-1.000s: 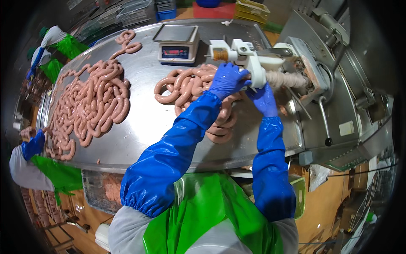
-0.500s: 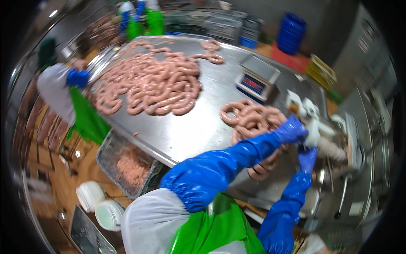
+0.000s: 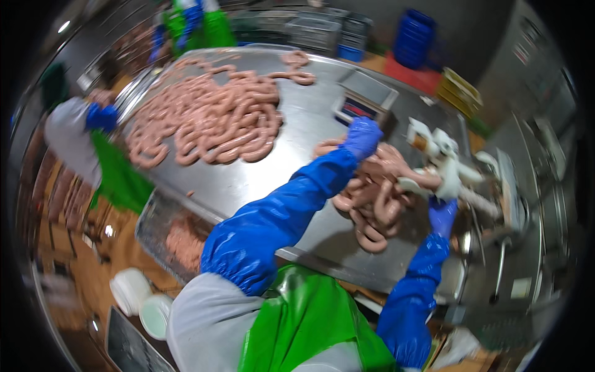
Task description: The person operates a sausage stuffer, guiding the casing as it fills and forming continuous links. They repeatedly coil the finished sausage on a stainless steel table and occasionally place portions on a digital scale. The person also handles empty casings and adjusts the machine nozzle during the process.
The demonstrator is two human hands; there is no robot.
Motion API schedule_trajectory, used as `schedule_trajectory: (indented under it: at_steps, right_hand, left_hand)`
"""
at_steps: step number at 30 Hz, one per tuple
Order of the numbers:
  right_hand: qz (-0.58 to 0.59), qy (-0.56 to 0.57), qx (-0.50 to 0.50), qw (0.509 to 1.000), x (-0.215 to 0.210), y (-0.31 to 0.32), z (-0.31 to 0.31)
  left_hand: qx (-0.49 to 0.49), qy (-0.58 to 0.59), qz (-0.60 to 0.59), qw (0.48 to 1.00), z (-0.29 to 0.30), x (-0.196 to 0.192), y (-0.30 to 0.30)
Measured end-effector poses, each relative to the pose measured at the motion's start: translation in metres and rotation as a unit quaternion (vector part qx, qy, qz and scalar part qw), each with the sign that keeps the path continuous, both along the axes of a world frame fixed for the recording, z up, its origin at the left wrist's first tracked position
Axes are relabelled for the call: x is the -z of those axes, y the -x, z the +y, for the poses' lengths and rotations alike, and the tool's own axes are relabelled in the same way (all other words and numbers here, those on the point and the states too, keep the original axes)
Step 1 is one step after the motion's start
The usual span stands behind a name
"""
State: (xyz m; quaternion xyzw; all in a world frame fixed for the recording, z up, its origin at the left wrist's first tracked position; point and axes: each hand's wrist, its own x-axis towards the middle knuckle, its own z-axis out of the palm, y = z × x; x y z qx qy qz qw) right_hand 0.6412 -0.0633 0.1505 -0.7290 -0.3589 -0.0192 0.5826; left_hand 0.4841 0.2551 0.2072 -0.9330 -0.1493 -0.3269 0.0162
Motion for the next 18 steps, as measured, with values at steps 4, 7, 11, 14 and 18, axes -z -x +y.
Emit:
schedule_trajectory:
  at_steps: [4, 7, 11, 14, 18]
  right_hand:
    - [-0.069, 0.047, 0.027, 0.996, -0.016, 0.017, 0.006]
    - [0.325, -0.226, -0.058, 0.916, 0.012, 0.005, 0.007]
    - [0.462, -0.244, 0.012, 0.853, 0.008, -0.011, -0.03]
    - [0.429, -0.237, 0.161, 0.857, -0.001, -0.034, -0.08]
    - [0.34, -0.221, 0.207, 0.89, -0.015, -0.061, -0.096]
  left_hand:
    - [0.205, 0.081, -0.084, 0.972, -0.099, -0.026, -0.01]
    - [0.306, 0.047, -0.108, 0.945, -0.136, -0.028, -0.048]
    - [0.272, 0.092, 0.028, 0.957, -0.141, -0.024, -0.066]
    - [0.258, 0.047, 0.006, 0.965, -0.139, -0.02, -0.068]
    - [0.246, -0.003, 0.003, 0.969, -0.141, -0.014, -0.07]
